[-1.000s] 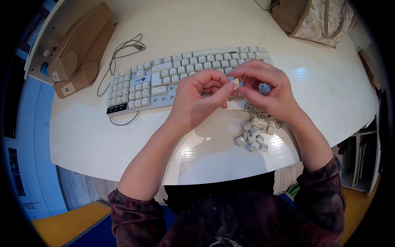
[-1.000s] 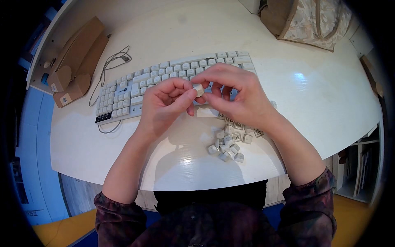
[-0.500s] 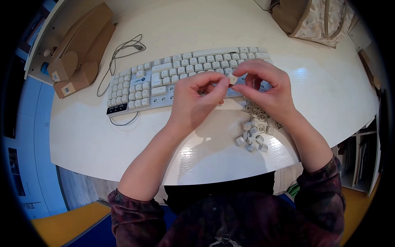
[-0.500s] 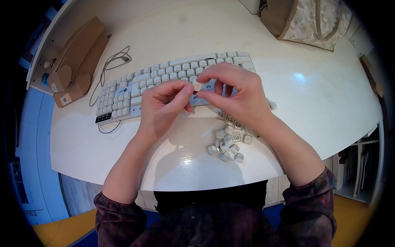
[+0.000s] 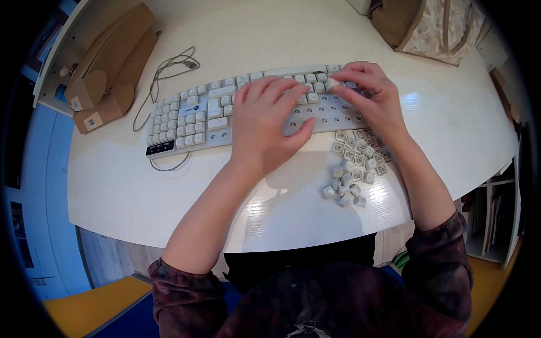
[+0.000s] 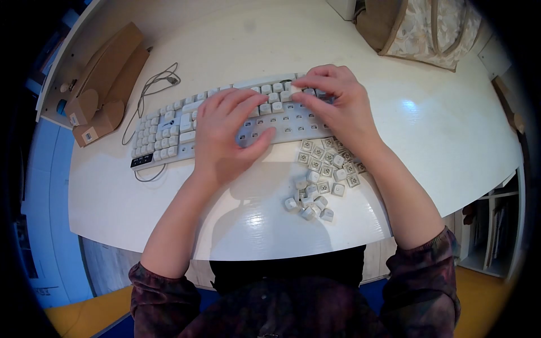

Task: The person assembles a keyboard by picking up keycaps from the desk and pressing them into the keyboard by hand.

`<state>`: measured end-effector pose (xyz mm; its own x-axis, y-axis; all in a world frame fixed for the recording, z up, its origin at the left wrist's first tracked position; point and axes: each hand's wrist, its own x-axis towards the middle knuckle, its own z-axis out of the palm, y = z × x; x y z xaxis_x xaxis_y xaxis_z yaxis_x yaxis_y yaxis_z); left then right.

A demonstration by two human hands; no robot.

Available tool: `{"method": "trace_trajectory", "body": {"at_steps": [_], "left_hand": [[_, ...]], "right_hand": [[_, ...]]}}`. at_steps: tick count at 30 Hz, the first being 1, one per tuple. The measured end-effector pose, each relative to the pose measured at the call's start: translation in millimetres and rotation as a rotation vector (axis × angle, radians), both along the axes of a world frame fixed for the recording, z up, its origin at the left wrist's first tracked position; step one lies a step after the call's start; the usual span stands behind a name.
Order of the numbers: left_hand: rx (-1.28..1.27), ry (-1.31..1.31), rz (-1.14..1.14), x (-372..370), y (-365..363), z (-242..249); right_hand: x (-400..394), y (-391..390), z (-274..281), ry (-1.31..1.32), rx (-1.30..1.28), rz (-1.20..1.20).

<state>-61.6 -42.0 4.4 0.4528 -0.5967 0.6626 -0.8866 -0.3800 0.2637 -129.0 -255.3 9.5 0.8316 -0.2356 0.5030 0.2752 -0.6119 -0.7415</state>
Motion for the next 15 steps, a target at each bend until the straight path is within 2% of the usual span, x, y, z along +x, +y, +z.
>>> {"method": "trace_trajectory", "body": {"at_steps": [2,8,15], "left_hand": [[0.059,-0.015,-0.039,1.8,-2.0,-7.1],[0.163,0.002,-0.063,-2.8,-5.5,-6.1],[0.195,0.001,-0.064,-2.6,-6.0,-8.2]], "right_hand": [[3.5,-1.3,-5.0,-0.070,-0.237,0.007],[0.7,0.7,-4.5,0.057,-0.285,-0.003],[3.5,0.8,-8.2,0.056,-0.296,0.007]]}}
